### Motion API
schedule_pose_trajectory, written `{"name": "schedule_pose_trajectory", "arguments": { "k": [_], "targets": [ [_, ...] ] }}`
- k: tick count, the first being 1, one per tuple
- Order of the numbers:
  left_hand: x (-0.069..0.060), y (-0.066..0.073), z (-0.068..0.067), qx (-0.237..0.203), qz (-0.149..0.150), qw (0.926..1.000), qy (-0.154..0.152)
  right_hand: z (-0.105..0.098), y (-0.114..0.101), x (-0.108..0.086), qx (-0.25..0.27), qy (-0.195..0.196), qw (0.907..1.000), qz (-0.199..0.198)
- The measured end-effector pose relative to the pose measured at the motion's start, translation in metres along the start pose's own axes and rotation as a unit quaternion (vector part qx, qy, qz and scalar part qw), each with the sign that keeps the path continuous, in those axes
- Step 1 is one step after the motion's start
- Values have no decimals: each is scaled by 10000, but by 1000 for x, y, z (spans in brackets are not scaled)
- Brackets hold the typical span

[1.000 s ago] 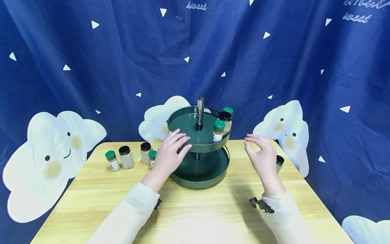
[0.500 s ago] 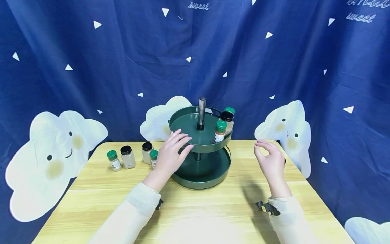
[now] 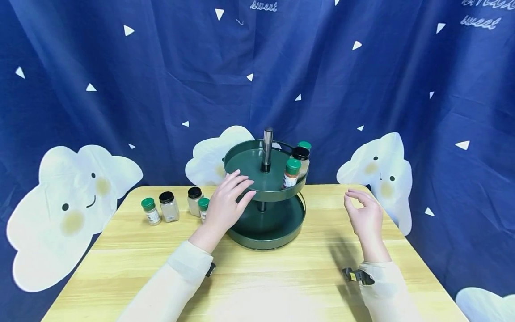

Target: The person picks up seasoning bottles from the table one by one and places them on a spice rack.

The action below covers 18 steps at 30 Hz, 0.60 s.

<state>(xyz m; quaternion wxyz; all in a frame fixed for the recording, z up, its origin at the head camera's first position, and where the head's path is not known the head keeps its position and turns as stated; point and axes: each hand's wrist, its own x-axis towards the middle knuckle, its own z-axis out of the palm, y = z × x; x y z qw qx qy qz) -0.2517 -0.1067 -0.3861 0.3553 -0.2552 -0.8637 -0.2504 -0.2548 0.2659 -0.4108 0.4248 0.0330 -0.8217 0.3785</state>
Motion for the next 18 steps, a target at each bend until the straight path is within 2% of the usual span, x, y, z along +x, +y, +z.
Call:
{"name": "schedule_pose_trajectory", "arguments": {
  "k": [13, 18],
  "targets": [
    [1, 0, 0, 36, 52, 10000, 33, -4, 16, -3, -476, -40, 9984, 306],
    [0, 1, 0, 47, 19, 10000, -5, -6, 25, -5, -420, -145, 9982, 394]
  ]
}}
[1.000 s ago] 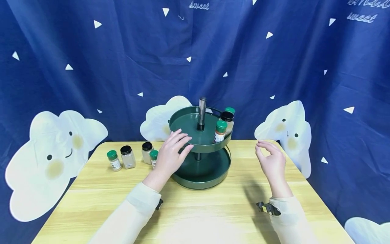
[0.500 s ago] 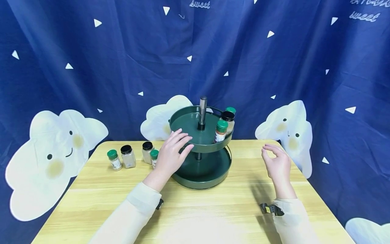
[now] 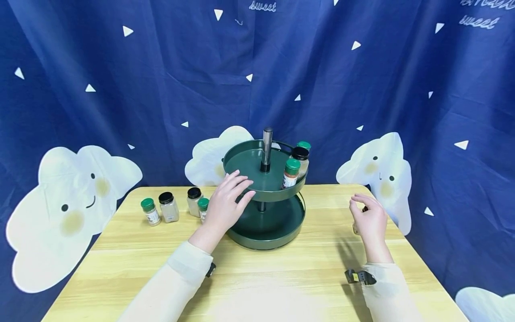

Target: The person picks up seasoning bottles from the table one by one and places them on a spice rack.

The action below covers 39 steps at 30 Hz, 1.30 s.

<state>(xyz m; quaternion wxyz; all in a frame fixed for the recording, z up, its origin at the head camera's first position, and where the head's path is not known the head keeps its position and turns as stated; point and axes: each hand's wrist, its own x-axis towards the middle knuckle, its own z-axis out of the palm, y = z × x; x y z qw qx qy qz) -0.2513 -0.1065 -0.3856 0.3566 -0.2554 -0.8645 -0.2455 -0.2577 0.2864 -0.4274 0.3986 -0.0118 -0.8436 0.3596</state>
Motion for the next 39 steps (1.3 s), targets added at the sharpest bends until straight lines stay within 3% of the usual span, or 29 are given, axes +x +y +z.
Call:
{"name": "schedule_pose_trajectory", "arguments": {
  "k": [11, 26, 39],
  "targets": [
    [0, -1, 0, -4, 2, 10000, 5, 0, 14, -2, -22, -28, 9997, 235],
    [0, 0, 0, 19, -18, 10000, -15, -2, 29, 0, -260, 91, 9993, 244],
    [0, -1, 2, 37, -48, 10000, -36, -3, 41, -2, -388, -45, 9983, 424]
  ]
}}
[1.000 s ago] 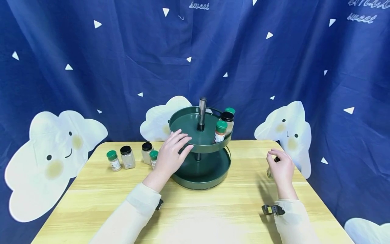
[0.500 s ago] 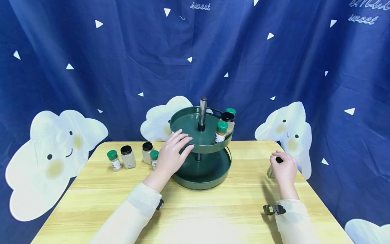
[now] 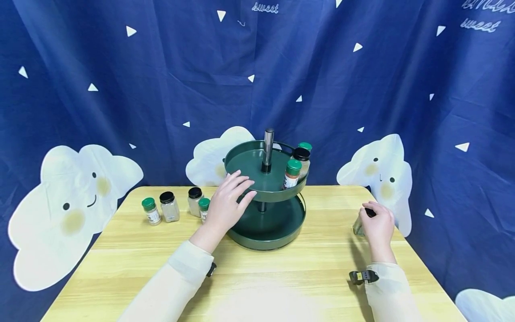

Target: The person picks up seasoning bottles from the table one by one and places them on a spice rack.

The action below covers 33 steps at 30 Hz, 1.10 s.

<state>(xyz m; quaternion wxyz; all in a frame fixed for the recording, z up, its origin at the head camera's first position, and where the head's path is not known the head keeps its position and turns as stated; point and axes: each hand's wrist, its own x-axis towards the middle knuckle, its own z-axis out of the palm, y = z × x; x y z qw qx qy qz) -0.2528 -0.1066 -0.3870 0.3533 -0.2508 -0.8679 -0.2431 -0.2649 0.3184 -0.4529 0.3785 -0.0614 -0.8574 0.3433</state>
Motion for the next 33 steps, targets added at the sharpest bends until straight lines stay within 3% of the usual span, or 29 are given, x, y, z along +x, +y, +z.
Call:
{"name": "schedule_pose_trajectory", "arguments": {
  "k": [33],
  "targets": [
    [0, 2, -1, -34, -81, 10000, -14, 4, 16, 0, -305, -529, 9978, 270]
  ]
}}
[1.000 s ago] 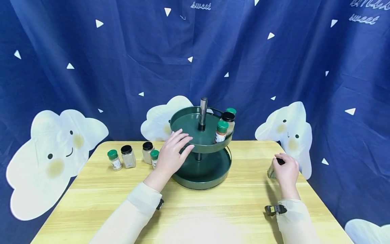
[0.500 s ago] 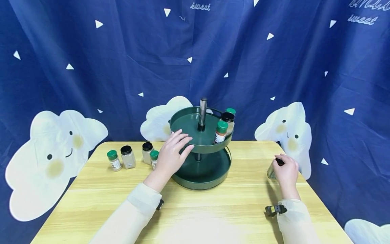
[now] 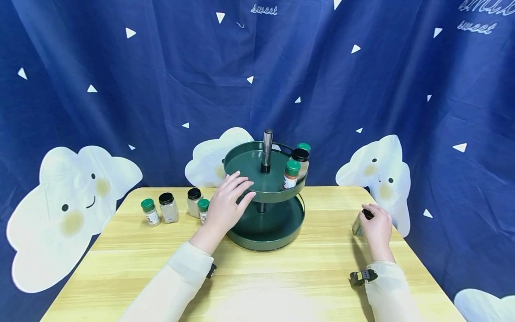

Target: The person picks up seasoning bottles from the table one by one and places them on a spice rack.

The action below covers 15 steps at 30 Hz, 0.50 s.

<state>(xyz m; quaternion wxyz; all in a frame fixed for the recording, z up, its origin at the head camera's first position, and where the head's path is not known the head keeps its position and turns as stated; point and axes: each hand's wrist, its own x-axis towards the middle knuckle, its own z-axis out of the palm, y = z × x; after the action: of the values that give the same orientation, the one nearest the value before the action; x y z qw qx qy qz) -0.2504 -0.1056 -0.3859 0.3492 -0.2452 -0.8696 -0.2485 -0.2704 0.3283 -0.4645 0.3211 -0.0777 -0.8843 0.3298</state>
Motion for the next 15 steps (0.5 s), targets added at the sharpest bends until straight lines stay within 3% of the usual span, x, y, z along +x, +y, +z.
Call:
{"name": "schedule_pose_trajectory", "arguments": {
  "k": [15],
  "targets": [
    [0, -1, 0, -33, 85, 9999, 65, 0, 3, -2, -116, 17, 9999, 58]
  ]
}}
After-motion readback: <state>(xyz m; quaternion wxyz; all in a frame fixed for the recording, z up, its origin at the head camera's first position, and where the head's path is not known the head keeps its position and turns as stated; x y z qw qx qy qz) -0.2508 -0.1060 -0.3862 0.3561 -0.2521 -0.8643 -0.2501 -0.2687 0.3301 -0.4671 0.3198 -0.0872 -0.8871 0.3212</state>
